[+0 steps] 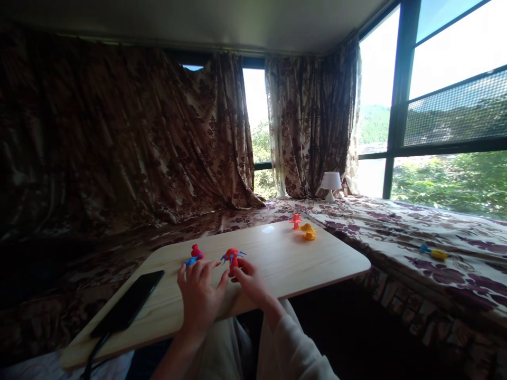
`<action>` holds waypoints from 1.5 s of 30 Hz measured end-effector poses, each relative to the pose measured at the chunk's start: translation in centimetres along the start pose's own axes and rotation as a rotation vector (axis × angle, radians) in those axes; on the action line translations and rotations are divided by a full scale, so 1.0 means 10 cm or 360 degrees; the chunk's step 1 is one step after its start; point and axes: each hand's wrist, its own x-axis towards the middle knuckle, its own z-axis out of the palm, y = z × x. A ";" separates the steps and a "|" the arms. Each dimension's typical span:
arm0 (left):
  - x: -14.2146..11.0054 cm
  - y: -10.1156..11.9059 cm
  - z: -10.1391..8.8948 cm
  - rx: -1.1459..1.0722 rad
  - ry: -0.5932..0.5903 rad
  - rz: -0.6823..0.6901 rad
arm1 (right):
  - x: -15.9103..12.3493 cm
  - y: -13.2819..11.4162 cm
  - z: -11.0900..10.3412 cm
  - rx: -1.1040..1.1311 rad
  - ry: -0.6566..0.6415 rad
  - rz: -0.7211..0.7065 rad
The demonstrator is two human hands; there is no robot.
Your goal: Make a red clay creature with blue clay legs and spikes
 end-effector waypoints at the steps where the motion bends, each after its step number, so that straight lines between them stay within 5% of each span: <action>1: -0.01 0.01 0.00 -0.0006 0.0002 -0.0003 | 0.01 0.01 0.00 0.0007 0.0000 -0.0003; 45: 0.01 0.06 0.05 -0.0033 -0.0080 -0.0088 | 0.06 0.08 0.01 -0.0043 0.0047 -0.0031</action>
